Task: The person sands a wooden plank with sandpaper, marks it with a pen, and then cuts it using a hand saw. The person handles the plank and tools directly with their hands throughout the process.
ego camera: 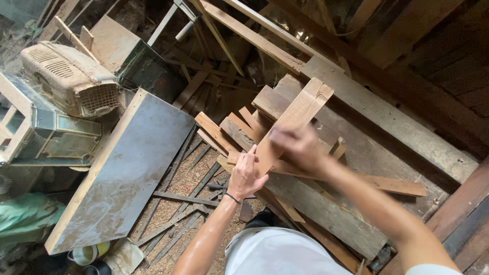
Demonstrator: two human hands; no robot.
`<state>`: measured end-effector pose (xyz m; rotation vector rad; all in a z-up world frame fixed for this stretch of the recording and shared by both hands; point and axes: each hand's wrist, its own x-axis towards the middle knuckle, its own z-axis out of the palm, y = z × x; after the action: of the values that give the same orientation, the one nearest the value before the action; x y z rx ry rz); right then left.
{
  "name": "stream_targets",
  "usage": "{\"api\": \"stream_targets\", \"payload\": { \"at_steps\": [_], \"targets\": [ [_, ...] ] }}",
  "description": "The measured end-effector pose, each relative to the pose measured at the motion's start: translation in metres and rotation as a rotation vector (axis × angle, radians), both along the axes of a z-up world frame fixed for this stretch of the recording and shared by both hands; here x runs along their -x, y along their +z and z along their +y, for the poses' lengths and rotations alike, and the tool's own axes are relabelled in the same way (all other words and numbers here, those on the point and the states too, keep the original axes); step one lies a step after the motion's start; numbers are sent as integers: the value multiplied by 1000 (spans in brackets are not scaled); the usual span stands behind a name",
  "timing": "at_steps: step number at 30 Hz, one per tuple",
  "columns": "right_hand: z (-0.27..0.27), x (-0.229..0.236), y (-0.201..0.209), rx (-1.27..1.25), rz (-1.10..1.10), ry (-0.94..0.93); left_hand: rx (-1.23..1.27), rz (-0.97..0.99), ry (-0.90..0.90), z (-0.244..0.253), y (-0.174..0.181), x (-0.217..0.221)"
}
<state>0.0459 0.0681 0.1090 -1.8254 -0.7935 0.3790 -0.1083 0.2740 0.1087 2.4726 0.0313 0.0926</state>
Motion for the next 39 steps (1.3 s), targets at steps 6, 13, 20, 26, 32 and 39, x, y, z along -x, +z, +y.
{"api": "stream_targets", "payload": {
  "at_steps": [6,13,20,26,32,39],
  "targets": [
    [-32,-131,-35,250,-836,-474,-34,-66,-32,1,1,-1],
    [1,-62,-30,198,-417,-501,-29,-17,-19,3,10,-5],
    [31,53,11,88,-598,-9,55,0,20,-1,13,-3],
    [-5,-27,1,153,-553,-248,35,-105,-41,4,3,-3],
    [-23,-73,11,253,-674,-621,-36,-167,-109,16,7,-9],
    [11,57,46,156,-772,-379,72,-193,-187,1,10,-30]
  ]
}}
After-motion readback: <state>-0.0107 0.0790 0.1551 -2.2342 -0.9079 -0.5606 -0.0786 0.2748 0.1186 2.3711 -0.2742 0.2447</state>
